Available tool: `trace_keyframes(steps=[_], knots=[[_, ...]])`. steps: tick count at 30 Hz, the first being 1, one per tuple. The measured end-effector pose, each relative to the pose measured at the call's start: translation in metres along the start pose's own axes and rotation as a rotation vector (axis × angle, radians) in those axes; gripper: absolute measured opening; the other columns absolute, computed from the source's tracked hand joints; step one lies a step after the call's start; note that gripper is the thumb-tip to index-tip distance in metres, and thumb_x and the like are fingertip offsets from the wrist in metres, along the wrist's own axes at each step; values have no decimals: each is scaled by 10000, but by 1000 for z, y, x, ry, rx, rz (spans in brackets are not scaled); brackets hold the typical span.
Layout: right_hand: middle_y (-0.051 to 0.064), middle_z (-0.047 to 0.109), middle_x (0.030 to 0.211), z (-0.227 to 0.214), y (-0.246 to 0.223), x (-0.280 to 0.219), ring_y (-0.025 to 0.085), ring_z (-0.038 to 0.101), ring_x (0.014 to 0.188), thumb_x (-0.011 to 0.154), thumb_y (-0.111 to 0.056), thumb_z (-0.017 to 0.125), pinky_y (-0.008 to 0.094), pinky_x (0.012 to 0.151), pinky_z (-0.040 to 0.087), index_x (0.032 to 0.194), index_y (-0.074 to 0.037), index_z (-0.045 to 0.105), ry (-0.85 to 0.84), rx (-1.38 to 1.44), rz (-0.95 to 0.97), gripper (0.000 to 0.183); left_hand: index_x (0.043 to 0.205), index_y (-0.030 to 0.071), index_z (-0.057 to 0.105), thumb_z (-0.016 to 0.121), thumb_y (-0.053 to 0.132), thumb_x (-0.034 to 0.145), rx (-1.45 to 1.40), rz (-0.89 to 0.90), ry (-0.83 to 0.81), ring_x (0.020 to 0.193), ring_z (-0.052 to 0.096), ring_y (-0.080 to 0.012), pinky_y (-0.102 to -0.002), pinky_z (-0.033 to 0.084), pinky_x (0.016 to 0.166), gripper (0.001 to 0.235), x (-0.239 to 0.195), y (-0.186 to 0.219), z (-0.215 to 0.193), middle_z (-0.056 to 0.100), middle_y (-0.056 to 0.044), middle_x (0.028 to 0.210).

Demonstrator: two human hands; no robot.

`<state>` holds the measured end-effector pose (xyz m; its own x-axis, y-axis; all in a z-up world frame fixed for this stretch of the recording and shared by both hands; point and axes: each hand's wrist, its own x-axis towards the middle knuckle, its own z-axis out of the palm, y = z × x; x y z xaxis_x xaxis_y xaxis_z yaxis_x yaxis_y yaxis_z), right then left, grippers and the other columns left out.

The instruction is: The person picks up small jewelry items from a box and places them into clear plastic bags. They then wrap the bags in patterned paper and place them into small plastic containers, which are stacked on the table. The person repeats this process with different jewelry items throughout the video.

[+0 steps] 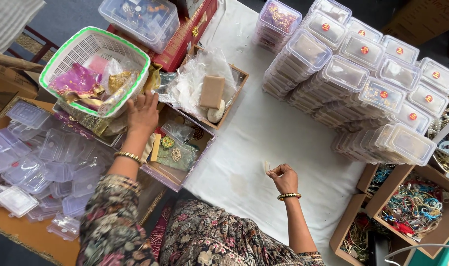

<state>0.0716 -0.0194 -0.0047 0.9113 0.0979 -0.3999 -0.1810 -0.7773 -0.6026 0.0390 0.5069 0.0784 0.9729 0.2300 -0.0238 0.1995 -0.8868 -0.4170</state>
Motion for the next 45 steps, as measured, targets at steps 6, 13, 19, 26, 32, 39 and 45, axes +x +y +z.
trace_keyframes(steps=[6, 13, 19, 26, 32, 39, 45], knots=[[35, 724, 837, -6, 4, -9, 166, 685, 727, 743, -214, 891, 346, 691, 546, 758, -51, 733, 16, 79, -2, 228, 1012, 166, 743, 623, 183, 962, -42, -24, -133, 1199, 486, -247, -393, 394, 980, 131, 7, 8, -17, 584, -78, 1286], [39, 767, 820, -10, 46, -17, 150, 714, 747, 787, -176, 832, 331, 724, 559, 910, -85, 762, 70, 180, 39, 167, 1036, 100, 718, 753, 254, 979, -839, -250, -81, 882, 634, -264, -402, 516, 743, 168, 2, 37, -97, 678, -129, 998], [62, 748, 797, -28, 65, -29, 183, 671, 746, 761, -134, 870, 350, 713, 536, 844, -69, 796, 138, 102, -34, 128, 988, 64, 637, 703, 61, 940, -1815, 15, -21, 729, 674, -122, -295, 550, 641, 81, 2, 163, -130, 745, -50, 856], [40, 713, 812, -50, 98, -47, 169, 685, 720, 697, -120, 901, 312, 699, 550, 761, -44, 755, 245, 250, 39, 176, 904, 92, 690, 746, -51, 770, -1547, 651, -60, 1208, 605, -204, -506, 421, 1067, 203, -57, 300, -166, 688, -53, 1108], [34, 724, 809, -43, 148, -56, 139, 696, 735, 702, -127, 923, 301, 696, 573, 728, -17, 707, 218, 315, 76, 244, 905, 127, 740, 647, -85, 740, -861, 704, -261, 1382, 423, -264, -593, 131, 1170, 285, -98, 358, -77, 632, -51, 1284], [38, 739, 821, -27, 163, -51, 110, 739, 772, 876, -80, 752, 248, 617, 553, 898, -75, 598, -37, 939, 180, 157, 1002, 108, 730, 653, 161, 940, -1250, 294, -310, 1063, 652, -220, -392, 544, 966, 112, -132, 404, -79, 725, -44, 1032], [16, 733, 841, -15, 185, -40, 82, 671, 724, 906, -64, 761, 219, 602, 477, 961, -60, 716, -105, 894, 82, 72, 1050, 140, 709, 605, 330, 1025, -2069, -187, -1071, 786, 671, -90, -270, 583, 701, 218, -154, 446, -89, 719, 4, 890]])
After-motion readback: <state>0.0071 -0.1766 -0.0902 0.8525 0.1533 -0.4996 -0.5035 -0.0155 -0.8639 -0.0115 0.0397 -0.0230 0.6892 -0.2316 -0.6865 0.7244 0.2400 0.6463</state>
